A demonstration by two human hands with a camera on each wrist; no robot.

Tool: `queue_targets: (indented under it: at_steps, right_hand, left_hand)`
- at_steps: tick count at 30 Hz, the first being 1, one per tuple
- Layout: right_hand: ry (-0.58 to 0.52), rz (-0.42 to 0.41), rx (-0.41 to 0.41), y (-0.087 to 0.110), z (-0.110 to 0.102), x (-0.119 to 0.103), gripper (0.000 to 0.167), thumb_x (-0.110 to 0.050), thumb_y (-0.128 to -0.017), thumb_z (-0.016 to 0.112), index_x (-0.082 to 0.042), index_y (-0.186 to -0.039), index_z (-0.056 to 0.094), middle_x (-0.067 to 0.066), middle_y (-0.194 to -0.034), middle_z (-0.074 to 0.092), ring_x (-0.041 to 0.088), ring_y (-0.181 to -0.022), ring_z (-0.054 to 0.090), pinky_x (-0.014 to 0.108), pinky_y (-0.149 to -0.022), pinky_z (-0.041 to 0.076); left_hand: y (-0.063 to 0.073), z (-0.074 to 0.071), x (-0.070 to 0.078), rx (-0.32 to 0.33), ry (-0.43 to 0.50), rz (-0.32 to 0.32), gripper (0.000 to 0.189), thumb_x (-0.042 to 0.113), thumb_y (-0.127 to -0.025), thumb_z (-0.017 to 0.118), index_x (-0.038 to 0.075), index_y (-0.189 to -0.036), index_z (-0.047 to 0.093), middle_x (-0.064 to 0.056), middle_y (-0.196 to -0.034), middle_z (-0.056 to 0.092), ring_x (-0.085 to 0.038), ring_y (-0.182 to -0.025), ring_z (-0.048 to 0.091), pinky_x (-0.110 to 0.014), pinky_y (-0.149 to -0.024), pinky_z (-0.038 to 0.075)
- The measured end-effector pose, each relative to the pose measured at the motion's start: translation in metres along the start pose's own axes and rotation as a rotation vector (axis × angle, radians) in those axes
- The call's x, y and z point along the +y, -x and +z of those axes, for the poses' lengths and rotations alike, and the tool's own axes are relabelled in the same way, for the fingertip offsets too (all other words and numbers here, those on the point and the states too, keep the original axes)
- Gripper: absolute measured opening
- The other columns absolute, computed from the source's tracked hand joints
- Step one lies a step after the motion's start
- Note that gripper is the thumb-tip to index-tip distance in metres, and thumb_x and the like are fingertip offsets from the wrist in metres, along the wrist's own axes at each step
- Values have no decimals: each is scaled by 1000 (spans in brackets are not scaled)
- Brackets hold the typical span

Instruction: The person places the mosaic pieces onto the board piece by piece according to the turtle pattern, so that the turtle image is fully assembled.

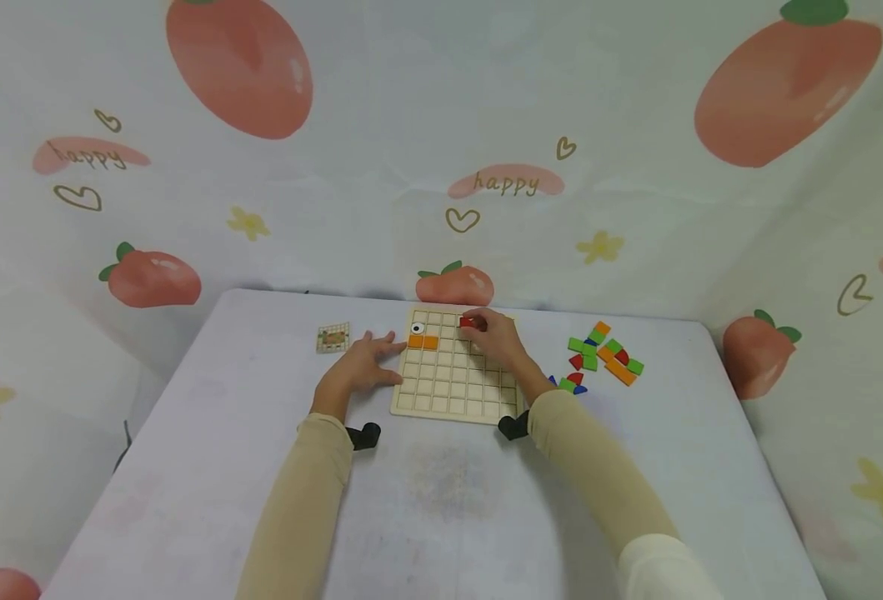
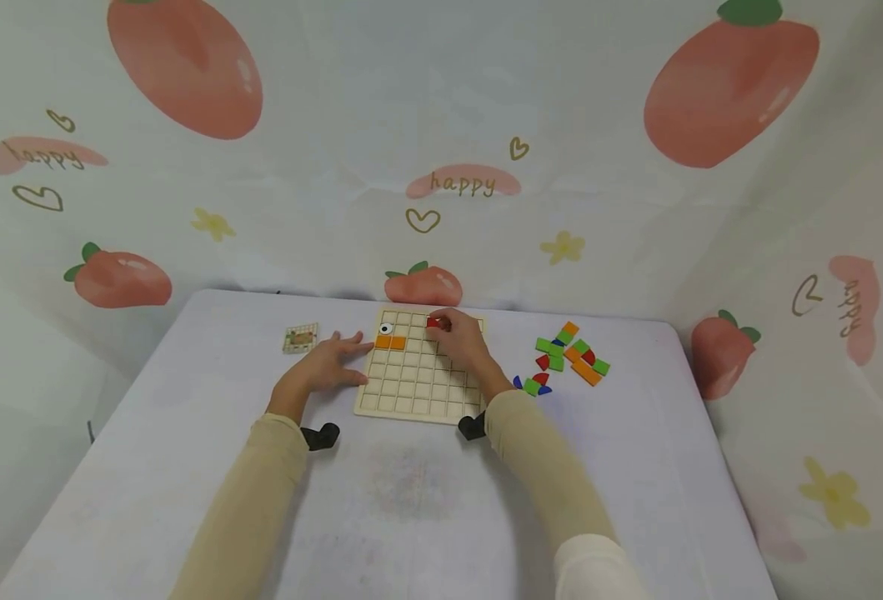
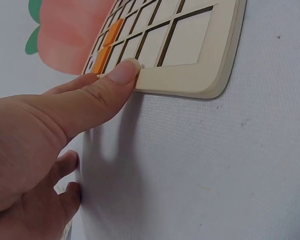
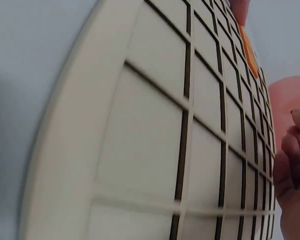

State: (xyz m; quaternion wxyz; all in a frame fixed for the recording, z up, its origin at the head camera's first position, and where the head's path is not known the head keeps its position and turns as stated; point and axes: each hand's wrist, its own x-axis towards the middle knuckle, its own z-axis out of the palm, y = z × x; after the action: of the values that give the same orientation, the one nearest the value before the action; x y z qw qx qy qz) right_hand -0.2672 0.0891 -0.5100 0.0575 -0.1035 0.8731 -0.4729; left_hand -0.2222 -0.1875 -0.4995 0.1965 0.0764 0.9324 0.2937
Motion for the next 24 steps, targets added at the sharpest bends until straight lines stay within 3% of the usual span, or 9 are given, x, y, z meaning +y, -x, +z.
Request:
queue_targets:
  at_steps: [4,9,12,15,19,24]
  right_hand:
    - [-2,-37,1,-7,12,-5,32,-21,-98,69,-7,-127,68,14,-113,68,29,-102,66,40,-90,56]
    - [51,-97,60,-16,27,-9,28,-17,-96,71,-2,-120,71,16,-110,68,31,-99,66,41,-91,56]
    - [105,-68,100,-20,35,-12,27,-18,-96,71,-4,-118,73,17,-112,69,31,-107,65,44,-102,51]
    - [157,12,110,-22,44,-16,29,-25,-96,70,-10,-120,74,15,-122,66,36,-118,56,53,-108,40]
    - [199,99,88,-21,53,-22,31,-36,-96,70,-19,-122,74,12,-135,57,37,-126,42,58,-104,35]
    - [274,126,86,-19,60,-27,33,-44,-96,69,-26,-122,74,9,-139,53,36,-127,41,57,-101,35]
  left_hand:
    - [2,0,0,1,17,-11,75,29,-85,83,23,-152,50,-2,-169,27,-41,-160,1,-62,-128,11]
    - [4,0,2,4,22,-18,74,28,-85,83,22,-152,50,-3,-169,28,-41,-160,2,-62,-128,12]
    - [5,0,3,8,30,-18,74,27,-85,83,22,-151,51,-2,-169,28,-40,-161,2,-61,-128,12]
    - [5,0,3,12,27,-10,73,26,-86,83,22,-151,51,-2,-168,29,-41,-160,3,-62,-128,13]
    - [4,-1,2,12,22,-7,72,27,-86,82,22,-151,51,-2,-168,29,-41,-161,3,-63,-128,14]
    - [3,-1,1,6,26,-4,72,27,-86,82,22,-152,51,-2,-169,28,-40,-161,3,-63,-127,14]
